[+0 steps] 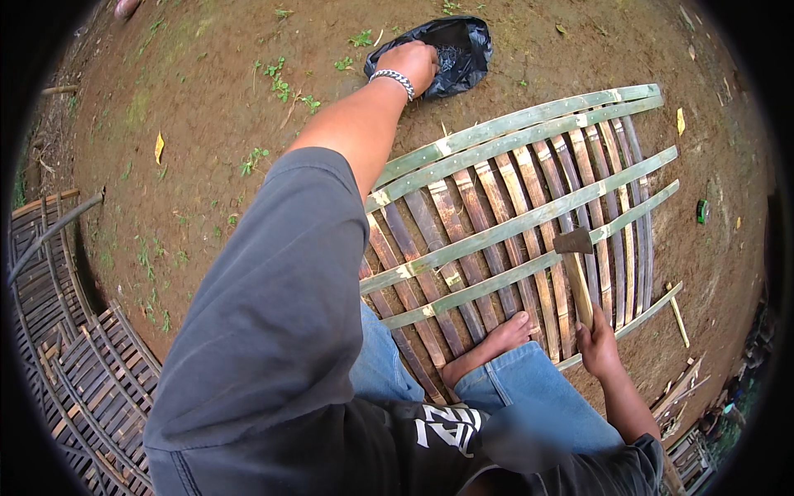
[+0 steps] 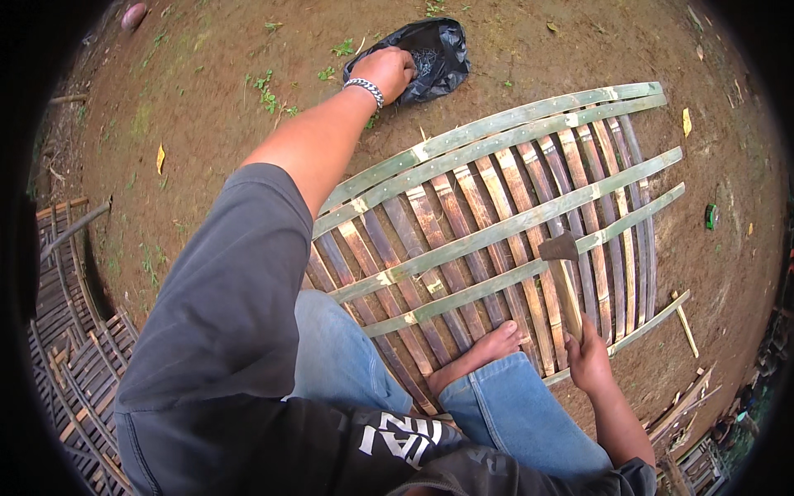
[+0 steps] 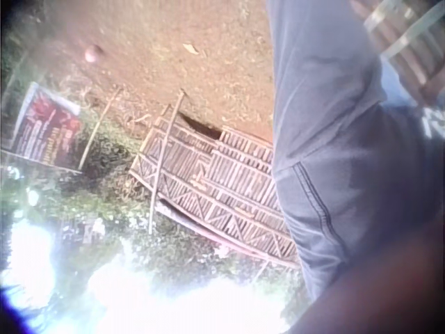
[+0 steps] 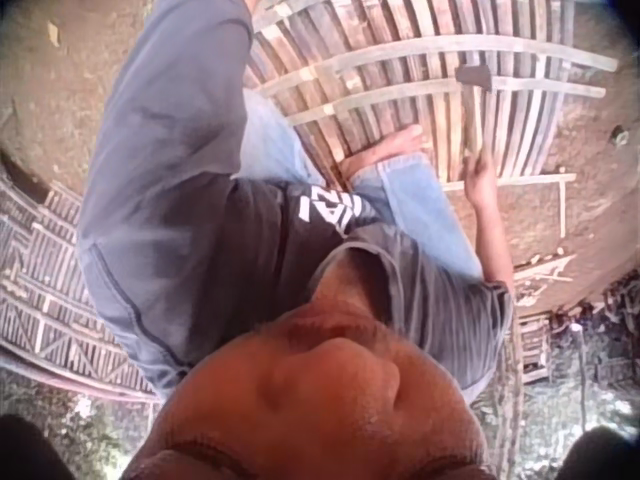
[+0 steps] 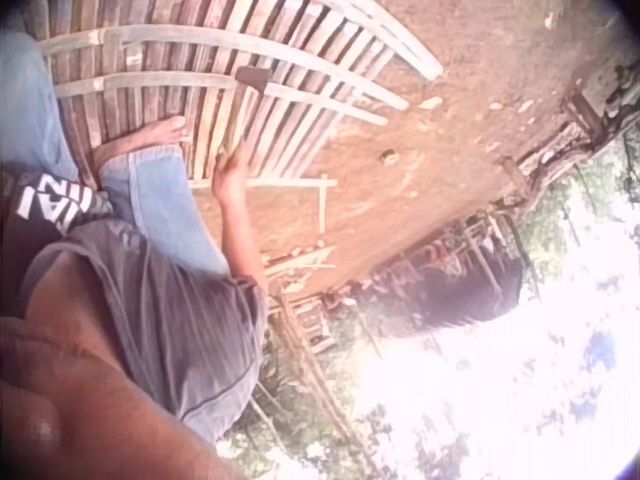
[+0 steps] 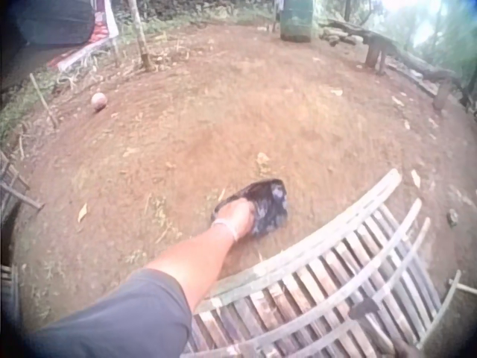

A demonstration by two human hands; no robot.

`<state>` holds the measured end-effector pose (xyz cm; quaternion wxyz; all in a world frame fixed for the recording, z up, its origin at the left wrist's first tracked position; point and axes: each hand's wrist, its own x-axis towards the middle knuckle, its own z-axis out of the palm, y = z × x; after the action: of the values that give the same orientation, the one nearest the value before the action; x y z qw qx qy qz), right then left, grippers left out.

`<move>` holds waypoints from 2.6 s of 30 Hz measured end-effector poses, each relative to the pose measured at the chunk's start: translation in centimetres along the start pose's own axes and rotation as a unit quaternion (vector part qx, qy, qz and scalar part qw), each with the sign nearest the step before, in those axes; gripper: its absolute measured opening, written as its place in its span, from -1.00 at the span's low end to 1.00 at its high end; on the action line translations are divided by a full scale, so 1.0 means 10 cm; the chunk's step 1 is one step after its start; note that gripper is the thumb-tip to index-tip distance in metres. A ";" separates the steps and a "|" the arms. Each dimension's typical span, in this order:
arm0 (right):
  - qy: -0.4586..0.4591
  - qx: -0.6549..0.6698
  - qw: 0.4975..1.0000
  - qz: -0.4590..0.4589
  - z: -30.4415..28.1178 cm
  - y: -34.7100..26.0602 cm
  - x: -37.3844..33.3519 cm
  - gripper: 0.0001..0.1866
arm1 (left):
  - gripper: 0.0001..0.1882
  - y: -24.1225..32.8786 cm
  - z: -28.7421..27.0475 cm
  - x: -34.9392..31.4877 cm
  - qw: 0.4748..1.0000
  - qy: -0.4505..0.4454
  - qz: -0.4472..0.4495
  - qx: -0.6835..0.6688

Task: The person sits on the ground and uses a hammer to drive nails into a bamboo lattice structure. They repeatedly pick up nails from a black plastic bag and secure them into the bamboo slats.

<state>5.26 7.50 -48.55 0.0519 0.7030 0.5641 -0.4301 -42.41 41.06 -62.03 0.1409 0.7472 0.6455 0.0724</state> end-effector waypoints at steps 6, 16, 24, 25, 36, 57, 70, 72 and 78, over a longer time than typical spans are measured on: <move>-0.012 -0.011 0.999 -0.029 -0.02 -0.14 0.05 -0.47 | -0.72 -0.06 -0.09 -0.01 0.992 0.099 0.003 -0.081; -0.028 0.056 0.997 0.033 0.09 -0.12 0.21 -0.49 | -0.75 -0.06 -0.68 -1.45 0.856 0.032 -0.175 -0.486; -0.113 -0.050 0.992 -0.032 0.19 -0.66 0.37 -0.48 | -0.77 -0.73 -0.10 -3.34 0.733 0.023 -0.311 -0.604; -0.125 -0.067 0.989 -0.031 0.22 -0.72 0.40 -0.48 | -0.76 -0.74 -0.04 -3.44 0.737 0.029 -0.312 -0.599; -0.214 -0.020 0.970 -0.117 0.95 -1.76 0.67 -0.44 | -0.89 -0.65 0.36 -3.47 0.948 0.188 -0.107 -0.233; -0.089 -0.119 0.918 -0.368 1.83 -2.29 0.85 -0.41 | -0.90 -0.66 0.41 -3.49 0.944 0.219 -0.095 -0.228; -0.113 -0.194 0.915 -0.335 1.80 -2.35 0.91 -0.41 | -0.90 -0.67 0.43 -3.51 0.951 0.193 -0.109 -0.217; -0.087 -0.164 0.911 -0.369 1.78 -2.35 0.91 -0.41 | -0.90 -0.66 0.43 -3.49 0.948 0.192 -0.116 -0.226; -0.056 -0.123 0.901 -0.412 1.83 -2.36 0.87 -0.39 | -0.91 -0.65 0.44 -3.51 0.947 0.193 -0.119 -0.229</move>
<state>-24.55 12.24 -55.98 -0.0123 0.3702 0.8481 -0.3787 -52.70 6.82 -65.62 0.1880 0.5842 0.7107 0.3439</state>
